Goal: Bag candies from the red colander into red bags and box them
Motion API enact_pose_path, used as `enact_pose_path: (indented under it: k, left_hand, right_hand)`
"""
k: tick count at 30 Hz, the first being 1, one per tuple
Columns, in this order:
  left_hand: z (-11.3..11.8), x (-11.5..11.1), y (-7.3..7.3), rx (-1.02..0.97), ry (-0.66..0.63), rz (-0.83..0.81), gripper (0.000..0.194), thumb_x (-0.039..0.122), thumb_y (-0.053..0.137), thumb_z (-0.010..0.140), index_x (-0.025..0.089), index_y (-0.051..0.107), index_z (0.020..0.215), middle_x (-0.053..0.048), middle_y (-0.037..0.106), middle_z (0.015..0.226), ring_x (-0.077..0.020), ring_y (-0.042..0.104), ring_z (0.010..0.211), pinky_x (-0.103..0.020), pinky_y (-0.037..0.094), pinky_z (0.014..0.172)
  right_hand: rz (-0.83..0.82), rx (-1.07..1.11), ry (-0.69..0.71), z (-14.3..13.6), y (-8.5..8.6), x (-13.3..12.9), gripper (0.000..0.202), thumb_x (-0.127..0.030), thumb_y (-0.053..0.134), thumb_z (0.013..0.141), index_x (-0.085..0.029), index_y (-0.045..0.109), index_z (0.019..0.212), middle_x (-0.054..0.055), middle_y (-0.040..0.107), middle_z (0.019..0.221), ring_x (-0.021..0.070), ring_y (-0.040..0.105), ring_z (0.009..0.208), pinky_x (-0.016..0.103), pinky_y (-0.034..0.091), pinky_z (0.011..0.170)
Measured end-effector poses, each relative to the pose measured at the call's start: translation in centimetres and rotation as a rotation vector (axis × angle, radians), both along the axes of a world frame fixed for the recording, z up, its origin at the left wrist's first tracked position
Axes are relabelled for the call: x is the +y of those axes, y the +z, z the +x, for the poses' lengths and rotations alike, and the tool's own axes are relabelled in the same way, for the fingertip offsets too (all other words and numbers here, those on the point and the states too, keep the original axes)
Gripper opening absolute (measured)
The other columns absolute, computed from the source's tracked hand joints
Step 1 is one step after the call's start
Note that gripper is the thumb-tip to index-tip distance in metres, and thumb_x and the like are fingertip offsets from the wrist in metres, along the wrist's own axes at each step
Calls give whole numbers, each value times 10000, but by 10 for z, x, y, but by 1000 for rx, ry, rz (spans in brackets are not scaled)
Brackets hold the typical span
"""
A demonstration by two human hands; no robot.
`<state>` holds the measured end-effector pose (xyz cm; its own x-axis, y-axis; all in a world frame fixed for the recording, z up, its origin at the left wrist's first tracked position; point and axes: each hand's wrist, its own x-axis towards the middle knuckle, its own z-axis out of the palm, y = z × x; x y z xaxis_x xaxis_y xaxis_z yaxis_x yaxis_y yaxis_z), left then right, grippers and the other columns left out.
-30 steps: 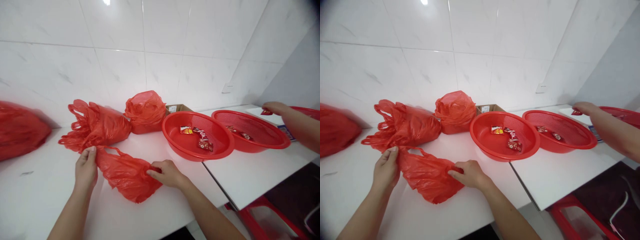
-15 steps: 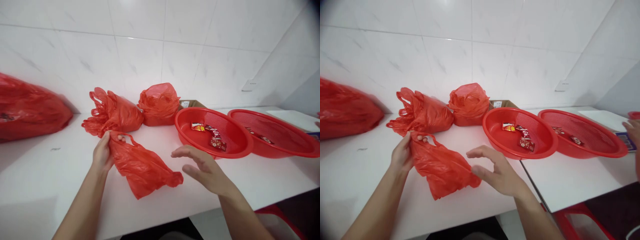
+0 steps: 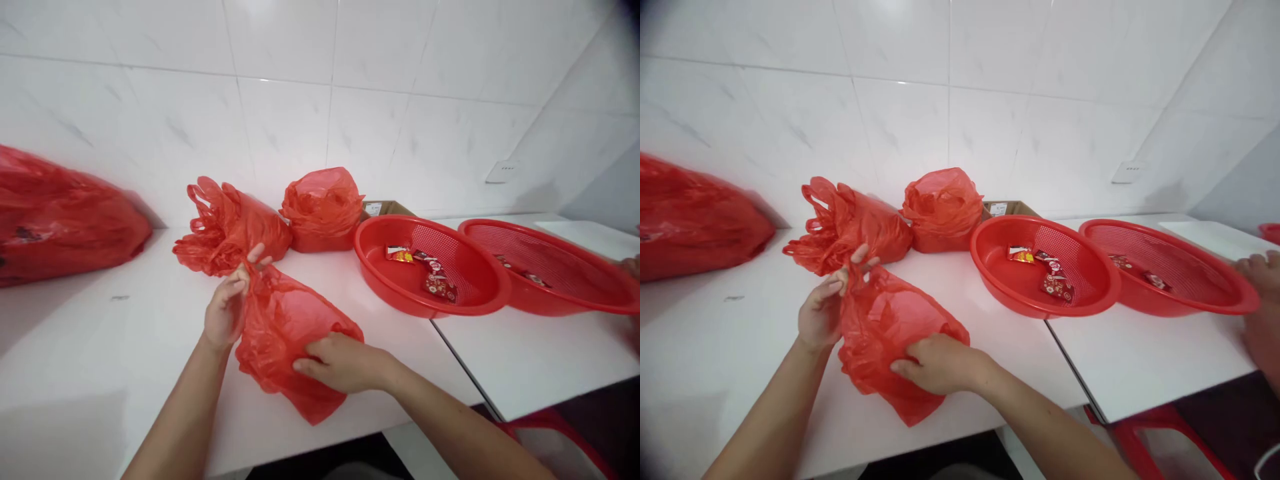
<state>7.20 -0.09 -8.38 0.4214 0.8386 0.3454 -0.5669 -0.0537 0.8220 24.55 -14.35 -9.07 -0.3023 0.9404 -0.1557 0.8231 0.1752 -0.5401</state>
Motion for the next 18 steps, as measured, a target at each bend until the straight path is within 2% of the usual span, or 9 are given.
enact_pose_path:
  k: [2, 4, 7, 9, 11, 13, 15, 16, 18]
  left_hand:
    - [-4, 8, -1, -52, 134, 74, 234, 246, 562, 749, 182, 464, 546, -69, 649, 1128, -260, 569, 1122, -322, 482, 847]
    - [-8, 17, -3, -79, 291, 86, 230, 263, 539, 759, 189, 441, 564, -52, 651, 1019, -214, 591, 1005, -306, 470, 821]
    - [-13, 22, -5, 193, 674, 169, 215, 305, 524, 809, 205, 457, 631, -10, 563, 759, -175, 553, 774, -338, 458, 797]
    - [-10, 14, -4, 429, 915, 305, 160, 313, 585, 815, 208, 531, 707, -10, 526, 773, -201, 532, 848, -391, 431, 881]
    - [-1, -4, -2, 557, 1058, 540, 102, 283, 667, 782, 205, 604, 799, -59, 549, 965, -249, 493, 1056, -446, 370, 991]
    - [15, -27, -3, 620, 1080, 853, 98, 246, 707, 758, 216, 650, 831, -97, 521, 1180, -292, 429, 1205, -499, 309, 1057]
    - [31, -48, -8, 729, 969, 1097, 65, 238, 717, 756, 238, 684, 812, -94, 470, 1340, -342, 375, 1288, -582, 224, 1095]
    - [38, -54, -12, 820, 891, 1151, 40, 234, 713, 759, 246, 696, 794, -83, 439, 1407, -373, 331, 1329, -629, 168, 1101]
    - [43, -56, -20, 1057, 749, 1137, 52, 203, 691, 761, 245, 716, 778, -68, 359, 1512, -444, 217, 1392, -726, 77, 1069]
  right_hand:
    - [-33, 38, -66, 7, 2, 1, 604, -565, 205, 989, -182, 634, 807, 39, 638, 741, 147, 557, 648, 271, 397, 612]
    - [32, 58, -218, 14, 0, 5, 651, -527, 112, 1007, -185, 663, 944, 59, 670, 819, 174, 608, 737, 294, 433, 689]
    - [141, 7, -412, 22, -8, 14, 598, -462, 107, 1019, -197, 578, 1274, 97, 694, 1005, 225, 647, 935, 337, 454, 799]
    - [146, -82, -465, 24, -13, 19, 540, -416, 159, 1017, -213, 437, 1433, 109, 697, 1012, 252, 654, 966, 363, 466, 803]
    - [123, -194, -472, 23, -16, 22, 562, -399, 301, 983, -224, 294, 1516, 119, 689, 1014, 281, 660, 944, 385, 480, 774]
    - [107, -279, -450, 20, -18, 23, 733, -400, 485, 892, -253, 191, 1548, 137, 638, 1147, 302, 651, 966, 396, 491, 765]
    - [107, -318, -416, 16, -19, 23, 868, -389, 604, 791, -291, 186, 1545, 147, 541, 1299, 313, 632, 1022, 388, 499, 768]
    - [106, -328, -403, 15, -19, 23, 901, -376, 635, 755, -305, 197, 1540, 151, 500, 1346, 317, 624, 1046, 383, 502, 771]
    - [89, -328, -391, 16, -18, 23, 949, -371, 674, 707, -318, 211, 1534, 165, 431, 1416, 328, 614, 1075, 392, 503, 786]
